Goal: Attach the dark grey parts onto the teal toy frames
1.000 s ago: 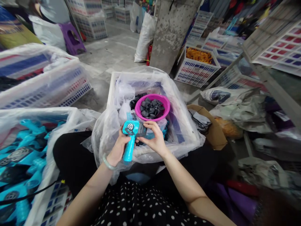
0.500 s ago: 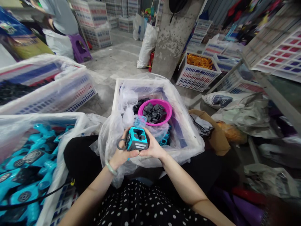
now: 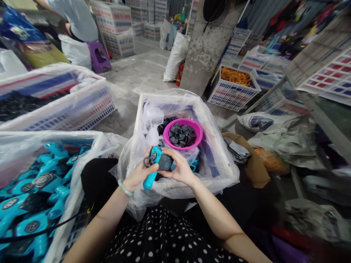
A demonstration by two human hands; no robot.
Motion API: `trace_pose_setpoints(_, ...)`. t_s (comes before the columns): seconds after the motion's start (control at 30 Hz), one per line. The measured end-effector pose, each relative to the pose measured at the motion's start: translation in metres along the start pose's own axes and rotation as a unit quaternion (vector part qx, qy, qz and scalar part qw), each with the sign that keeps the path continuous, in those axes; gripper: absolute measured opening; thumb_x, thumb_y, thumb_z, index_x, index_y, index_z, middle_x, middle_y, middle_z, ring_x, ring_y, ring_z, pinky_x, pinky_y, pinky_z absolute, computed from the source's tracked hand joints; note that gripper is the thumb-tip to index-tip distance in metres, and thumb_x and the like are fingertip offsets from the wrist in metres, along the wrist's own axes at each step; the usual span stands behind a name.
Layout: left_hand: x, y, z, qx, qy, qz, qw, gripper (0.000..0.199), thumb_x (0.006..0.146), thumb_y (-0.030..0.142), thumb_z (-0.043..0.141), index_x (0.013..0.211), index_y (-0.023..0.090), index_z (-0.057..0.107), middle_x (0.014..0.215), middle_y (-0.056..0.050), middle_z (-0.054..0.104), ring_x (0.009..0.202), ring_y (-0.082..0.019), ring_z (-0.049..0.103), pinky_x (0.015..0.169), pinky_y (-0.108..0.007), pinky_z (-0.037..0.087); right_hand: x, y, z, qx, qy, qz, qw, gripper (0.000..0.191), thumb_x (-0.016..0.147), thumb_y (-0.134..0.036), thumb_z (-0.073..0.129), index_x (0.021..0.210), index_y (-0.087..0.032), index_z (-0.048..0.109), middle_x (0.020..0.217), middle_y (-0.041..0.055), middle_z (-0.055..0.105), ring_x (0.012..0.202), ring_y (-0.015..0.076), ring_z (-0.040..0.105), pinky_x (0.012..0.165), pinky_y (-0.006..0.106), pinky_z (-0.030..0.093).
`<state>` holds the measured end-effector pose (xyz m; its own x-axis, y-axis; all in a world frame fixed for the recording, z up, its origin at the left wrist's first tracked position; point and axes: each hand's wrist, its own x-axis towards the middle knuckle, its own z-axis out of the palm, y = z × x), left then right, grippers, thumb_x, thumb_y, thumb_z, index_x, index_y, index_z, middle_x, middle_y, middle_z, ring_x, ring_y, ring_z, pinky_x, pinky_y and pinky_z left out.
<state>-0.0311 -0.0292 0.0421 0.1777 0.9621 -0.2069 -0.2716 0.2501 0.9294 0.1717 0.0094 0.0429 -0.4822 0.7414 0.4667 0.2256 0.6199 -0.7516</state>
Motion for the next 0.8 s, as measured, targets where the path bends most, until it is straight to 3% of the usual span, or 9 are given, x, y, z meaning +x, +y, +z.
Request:
trace_pose_setpoints(0.1,-0.005,0.008,-0.011,-0.021,-0.018,0.02,0.999,0.083,0.077,0.055,0.082,0.151,0.038,0.048,0.159,-0.009,0.045,0.144,-0.035,0.047,0.117,-0.053,0.043,-0.003,-0.001,0.001,0.026,0.048,0.001,0.999,0.066,0.074,-0.037,0.086,0.133,-0.025,0.059,0.139,0.0127,0.065,0.13,0.0302,0.062,0.114,0.048,0.048)
trace_pose_setpoints(0.2,-0.002,0.01,-0.018,0.071,0.073,0.123,0.987,0.049,0.075,0.046,0.087,0.117,0.025,0.076,0.149,-0.011,0.054,0.143,-0.035,0.047,0.12,-0.045,0.039,-0.004,0.0,0.005,0.041,0.091,0.004,0.995,0.064,0.073,-0.033,0.088,0.131,-0.025,0.061,0.138,0.0133,0.065,0.131,0.0308,0.062,0.114,0.05,0.047)
trace_pose_setpoints(0.27,0.002,0.01,-0.02,0.107,0.114,0.159,0.975,0.038,0.073,0.046,0.087,0.099,0.019,0.08,0.137,-0.013,0.061,0.139,-0.034,0.051,0.12,-0.043,0.039,-0.005,0.0,0.01,0.074,0.096,0.007,0.993,0.064,0.072,-0.033,0.088,0.129,-0.025,0.061,0.136,0.0136,0.066,0.129,0.0308,0.063,0.114,0.05,0.047)
trace_pose_setpoints(0.33,0.005,0.009,-0.022,0.065,0.097,0.143,0.983,0.047,0.071,0.05,0.088,0.107,0.021,0.078,0.132,-0.012,0.065,0.132,-0.033,0.056,0.113,-0.042,0.046,-0.006,0.0,0.018,0.125,0.076,0.018,0.989,0.067,0.07,-0.039,0.089,0.129,-0.025,0.06,0.134,0.0139,0.067,0.128,0.0315,0.064,0.113,0.05,0.048)
trace_pose_setpoints(0.4,0.007,0.009,-0.024,-0.006,0.038,0.069,0.997,0.061,0.07,0.054,0.088,0.121,0.023,0.074,0.127,-0.012,0.069,0.123,-0.033,0.062,0.101,-0.041,0.054,-0.007,0.0,0.024,0.175,0.055,0.035,0.982,0.069,0.07,-0.046,0.088,0.128,-0.024,0.059,0.132,0.0141,0.068,0.128,0.032,0.064,0.113,0.05,0.048)
trace_pose_setpoints(0.5,0.002,0.012,-0.025,-0.042,0.009,-0.003,0.999,0.058,0.071,0.053,0.086,0.119,0.021,0.074,0.113,-0.012,0.074,0.105,-0.031,0.069,0.089,-0.04,0.056,-0.005,-0.004,0.027,0.221,0.02,0.071,0.972,0.076,0.07,-0.054,0.087,0.132,-0.023,0.056,0.139,0.0142,0.063,0.134,0.0322,0.059,0.115,0.048,0.046)
trace_pose_setpoints(0.67,-0.021,0.014,-0.028,0.068,0.115,0.127,0.983,0.042,0.065,0.035,0.091,0.101,0.019,0.076,0.102,-0.006,0.074,0.096,-0.026,0.068,0.088,-0.034,0.054,0.015,-0.013,0.04,0.212,-0.053,0.194,0.956,0.071,0.073,-0.054,0.086,0.13,-0.02,0.06,0.127,0.0114,0.069,0.115,0.0289,0.067,0.1,0.041,0.055)
trace_pose_setpoints(0.73,-0.029,0.013,-0.038,0.104,0.172,0.142,0.969,0.04,0.069,0.041,0.086,0.1,0.018,0.075,0.094,-0.004,0.073,0.086,-0.022,0.067,0.081,-0.032,0.054,0.028,-0.011,0.064,0.209,-0.088,0.211,0.951,0.061,0.076,-0.052,0.084,0.123,-0.019,0.064,0.116,0.0093,0.072,0.105,0.0265,0.069,0.096,0.04,0.056)
trace_pose_setpoints(0.8,-0.043,0.015,-0.059,0.169,0.229,0.127,0.95,0.043,0.07,0.046,0.083,0.101,0.017,0.074,0.091,-0.003,0.072,0.083,-0.021,0.066,0.079,-0.031,0.053,0.042,-0.006,0.097,0.234,-0.17,0.214,0.933,0.06,0.078,-0.054,0.081,0.122,-0.018,0.063,0.114,0.0087,0.073,0.103,0.0255,0.069,0.097,0.041,0.055)
